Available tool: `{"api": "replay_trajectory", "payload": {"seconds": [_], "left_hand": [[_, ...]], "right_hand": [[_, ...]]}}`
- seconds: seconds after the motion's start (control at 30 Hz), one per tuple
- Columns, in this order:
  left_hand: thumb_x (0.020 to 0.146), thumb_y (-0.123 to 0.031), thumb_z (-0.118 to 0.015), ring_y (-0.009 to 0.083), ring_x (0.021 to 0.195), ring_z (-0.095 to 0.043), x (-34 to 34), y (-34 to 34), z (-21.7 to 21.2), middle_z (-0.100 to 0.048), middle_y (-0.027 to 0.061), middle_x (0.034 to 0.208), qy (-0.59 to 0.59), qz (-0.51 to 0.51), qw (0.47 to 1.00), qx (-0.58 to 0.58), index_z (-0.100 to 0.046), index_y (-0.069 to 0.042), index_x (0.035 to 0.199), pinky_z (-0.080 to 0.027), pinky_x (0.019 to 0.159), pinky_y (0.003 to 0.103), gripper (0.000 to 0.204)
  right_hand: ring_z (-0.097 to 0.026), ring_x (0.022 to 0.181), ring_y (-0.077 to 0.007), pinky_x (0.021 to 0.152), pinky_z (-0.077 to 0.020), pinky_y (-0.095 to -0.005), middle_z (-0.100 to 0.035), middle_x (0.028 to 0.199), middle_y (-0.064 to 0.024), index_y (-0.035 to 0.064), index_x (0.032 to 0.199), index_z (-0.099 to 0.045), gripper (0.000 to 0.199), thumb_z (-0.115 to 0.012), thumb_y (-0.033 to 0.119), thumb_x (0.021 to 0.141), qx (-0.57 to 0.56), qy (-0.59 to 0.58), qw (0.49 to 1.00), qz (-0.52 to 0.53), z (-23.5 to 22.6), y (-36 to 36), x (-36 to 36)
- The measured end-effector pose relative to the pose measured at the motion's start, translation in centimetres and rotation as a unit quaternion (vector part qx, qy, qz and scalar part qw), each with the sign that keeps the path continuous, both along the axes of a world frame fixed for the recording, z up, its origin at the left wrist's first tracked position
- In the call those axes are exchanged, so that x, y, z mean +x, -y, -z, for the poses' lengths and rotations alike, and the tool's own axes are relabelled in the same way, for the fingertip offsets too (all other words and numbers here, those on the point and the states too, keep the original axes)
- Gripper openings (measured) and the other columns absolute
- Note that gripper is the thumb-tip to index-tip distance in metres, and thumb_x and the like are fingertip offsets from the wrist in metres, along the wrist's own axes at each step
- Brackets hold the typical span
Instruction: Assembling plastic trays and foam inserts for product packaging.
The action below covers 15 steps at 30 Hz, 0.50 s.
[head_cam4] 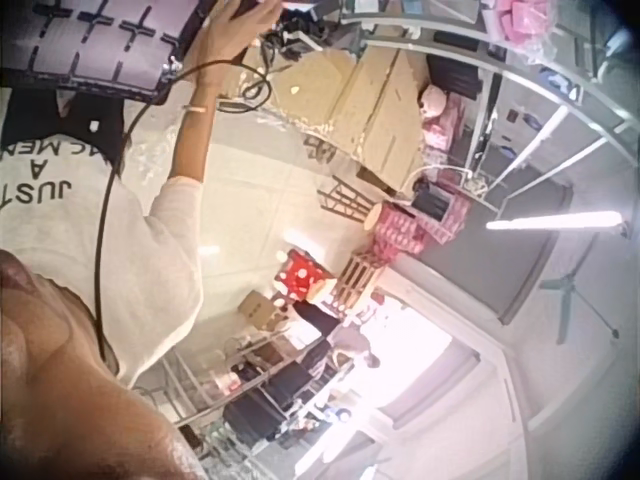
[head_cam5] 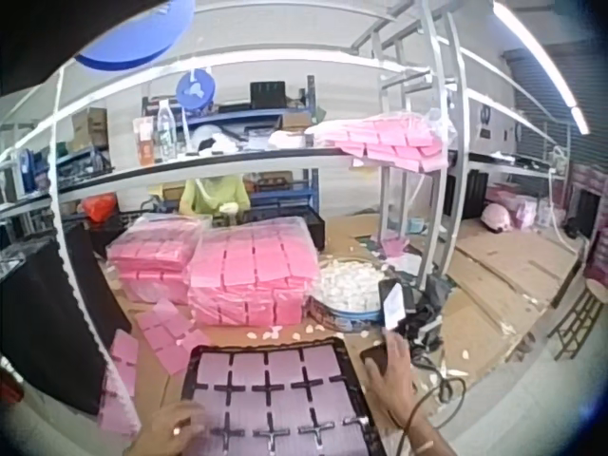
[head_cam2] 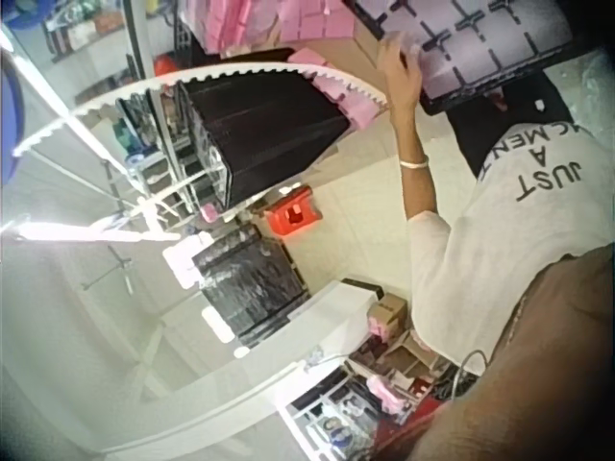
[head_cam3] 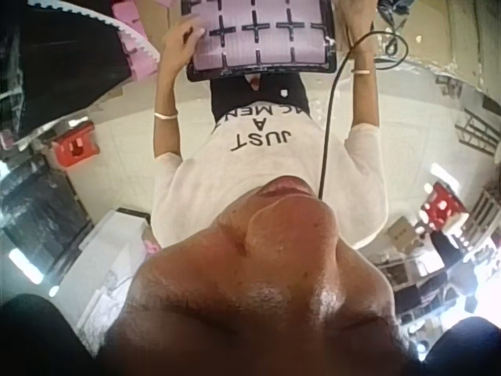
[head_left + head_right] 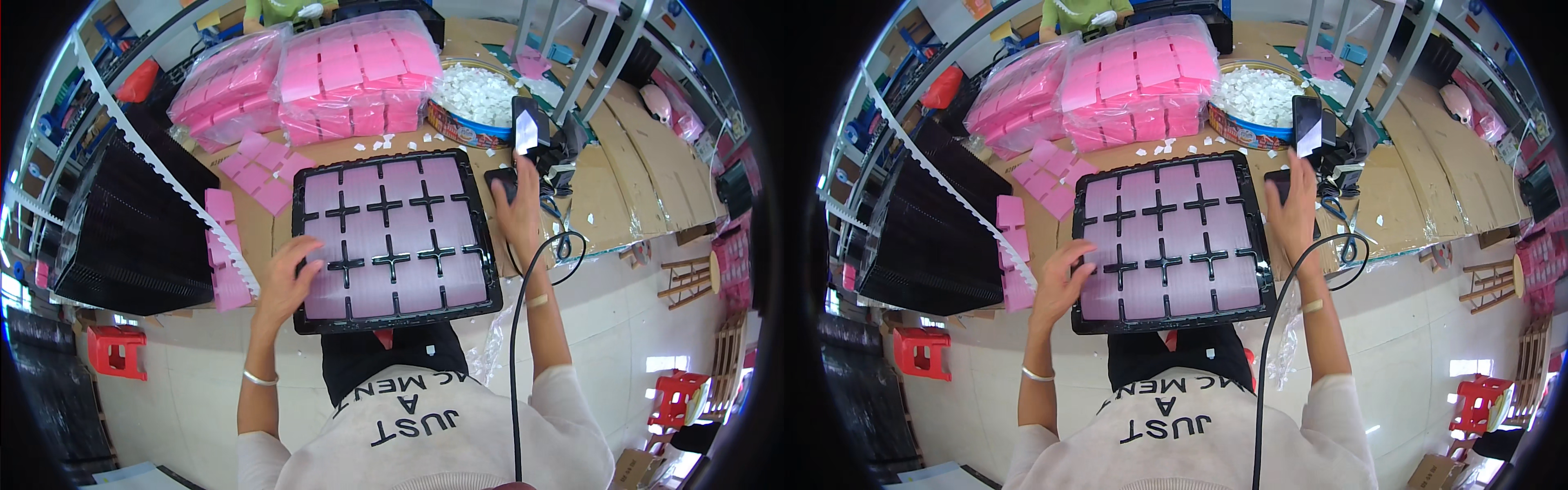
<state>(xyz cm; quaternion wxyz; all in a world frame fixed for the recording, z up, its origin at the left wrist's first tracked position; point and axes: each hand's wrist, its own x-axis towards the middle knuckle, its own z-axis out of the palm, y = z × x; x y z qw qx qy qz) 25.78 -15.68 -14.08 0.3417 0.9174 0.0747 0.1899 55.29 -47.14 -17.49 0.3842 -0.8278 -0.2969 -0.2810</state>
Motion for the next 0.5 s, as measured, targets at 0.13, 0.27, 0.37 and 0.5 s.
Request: {"api": "replay_trajectory", "payload": {"seconds": [0.13,0.27,0.37,0.5], "left_hand": [[0.097,-0.019,-0.068,0.0377,0.141,-0.049,5.3,2.6,1.9,-0.056,0.0187,0.146,0.009,0.076,0.996,0.047,-0.058,-0.008,0.144,-0.04,0.113,0.042,0.049],[0.098,-0.025,-0.067,0.0393,0.151,-0.034,8.4,3.8,4.6,-0.041,0.0189,0.159,-0.017,0.116,0.988,0.096,-0.05,-0.012,0.152,-0.025,0.121,0.059,0.058],[0.101,-0.03,-0.063,0.04,0.156,-0.026,8.8,4.0,6.5,-0.034,0.0187,0.163,-0.063,0.104,0.982,0.145,-0.045,-0.015,0.155,-0.019,0.12,0.066,0.059],[0.102,-0.03,-0.062,0.0395,0.155,-0.026,8.7,3.9,6.1,-0.035,0.0185,0.163,-0.06,0.104,0.985,0.123,-0.045,-0.014,0.155,-0.018,0.121,0.066,0.058]], "right_hand": [[-0.048,0.132,-0.0484,0.109,-0.0437,-0.0522,-0.047,0.146,-0.0309,0.0034,0.154,-0.039,0.082,-0.08,0.028,0.087,0.004,0.008,0.989,0.149,2.7,-0.4,12.1],[-0.053,0.128,-0.0471,0.102,-0.0472,-0.0562,-0.052,0.141,-0.0279,0.0116,0.155,-0.039,0.094,-0.082,0.048,0.08,-0.072,-0.063,0.967,0.237,4.4,-0.7,16.3],[-0.054,0.125,-0.0469,0.102,-0.0474,-0.0551,-0.056,0.137,-0.0267,0.0115,0.153,-0.042,0.093,-0.084,0.045,0.078,-0.051,-0.073,0.969,0.229,5.0,-0.3,17.0],[-0.055,0.122,-0.0451,0.102,-0.0467,-0.0524,-0.059,0.134,-0.025,0.0118,0.148,-0.047,0.091,-0.089,0.036,0.071,0.01,-0.08,0.978,0.19,4.0,0.1,17.3]]}}
